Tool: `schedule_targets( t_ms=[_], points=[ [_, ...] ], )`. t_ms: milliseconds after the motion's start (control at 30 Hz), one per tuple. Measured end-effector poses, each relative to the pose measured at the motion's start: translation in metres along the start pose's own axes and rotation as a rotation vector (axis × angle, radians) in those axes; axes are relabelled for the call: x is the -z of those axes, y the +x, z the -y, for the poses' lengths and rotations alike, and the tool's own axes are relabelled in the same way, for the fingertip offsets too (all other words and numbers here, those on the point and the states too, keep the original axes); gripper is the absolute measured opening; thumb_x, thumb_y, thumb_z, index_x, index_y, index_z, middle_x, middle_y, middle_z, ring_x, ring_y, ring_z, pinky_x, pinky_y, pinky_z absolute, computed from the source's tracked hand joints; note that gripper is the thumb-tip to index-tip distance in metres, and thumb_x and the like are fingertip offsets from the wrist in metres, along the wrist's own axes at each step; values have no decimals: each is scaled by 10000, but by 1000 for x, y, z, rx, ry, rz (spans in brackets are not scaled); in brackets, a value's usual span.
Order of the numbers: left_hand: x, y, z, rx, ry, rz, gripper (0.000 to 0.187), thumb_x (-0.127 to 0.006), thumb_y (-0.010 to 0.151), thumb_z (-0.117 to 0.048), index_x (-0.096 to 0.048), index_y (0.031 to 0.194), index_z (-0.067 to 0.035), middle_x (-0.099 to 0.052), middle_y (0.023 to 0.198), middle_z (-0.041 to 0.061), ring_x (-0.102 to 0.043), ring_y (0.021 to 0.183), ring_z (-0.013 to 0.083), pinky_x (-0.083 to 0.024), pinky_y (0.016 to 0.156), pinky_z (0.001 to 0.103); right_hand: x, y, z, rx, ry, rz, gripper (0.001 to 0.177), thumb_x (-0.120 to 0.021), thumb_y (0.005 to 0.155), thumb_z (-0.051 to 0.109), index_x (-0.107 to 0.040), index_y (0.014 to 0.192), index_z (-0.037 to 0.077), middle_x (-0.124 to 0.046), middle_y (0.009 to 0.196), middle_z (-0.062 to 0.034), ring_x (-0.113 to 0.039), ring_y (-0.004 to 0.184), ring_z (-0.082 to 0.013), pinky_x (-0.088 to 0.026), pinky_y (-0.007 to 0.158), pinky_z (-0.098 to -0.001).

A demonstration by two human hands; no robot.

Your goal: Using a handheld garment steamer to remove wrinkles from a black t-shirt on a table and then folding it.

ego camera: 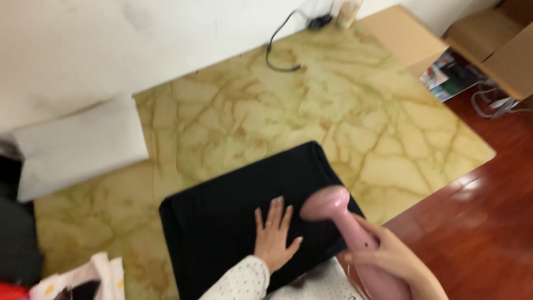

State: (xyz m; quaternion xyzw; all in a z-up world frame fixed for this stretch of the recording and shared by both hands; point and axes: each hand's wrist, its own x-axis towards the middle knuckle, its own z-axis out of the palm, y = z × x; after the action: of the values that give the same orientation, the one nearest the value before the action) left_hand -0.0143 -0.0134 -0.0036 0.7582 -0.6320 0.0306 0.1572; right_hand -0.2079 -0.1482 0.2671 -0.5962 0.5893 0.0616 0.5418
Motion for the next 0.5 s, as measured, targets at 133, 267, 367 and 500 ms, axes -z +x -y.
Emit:
schedule_targets(
  t_ms=[133,267,367,500],
  points=[
    [1,3,-11,-73,-39,112,1012,-491,966,-711,-282,1663,-7,-167,1798,172,-101,1668,306,-30,1268,696,6,21,-22,48,-127,20,1080,-979,616,160,-584,1610,311,-828,1409,23,-749,1247,-91,-529,1136,-258],
    [-5,3,-9,-75,154,-32,1165,-367,903,-921,-183,1689,-81,-81,1827,99,-10,1711,248,-7,1331,641,24,-3,-35,-100,-290,26,1015,-1001,651,166,-645,1571,404,-897,1303,61,-797,1181,-92,-570,1080,-275],
    [4,3,-10,-77,152,-17,1204,-386,891,-958,-190,1700,-88,-83,1833,97,-19,1710,250,-27,1327,631,34,-22,-46,-138,-283,39,989,-1004,654,115,-686,1548,396,-939,1349,110,-837,1242,-54,-574,1138,-261],
    [1,2,-10,-79,169,-43,1307,-341,833,-1032,-136,1701,-77,-26,1837,109,33,1717,263,11,1332,638,33,-18,-45,-106,-298,61,1026,-1008,626,81,-695,1545,414,-943,1365,129,-846,1248,-35,-579,1144,-243]
  ],
)
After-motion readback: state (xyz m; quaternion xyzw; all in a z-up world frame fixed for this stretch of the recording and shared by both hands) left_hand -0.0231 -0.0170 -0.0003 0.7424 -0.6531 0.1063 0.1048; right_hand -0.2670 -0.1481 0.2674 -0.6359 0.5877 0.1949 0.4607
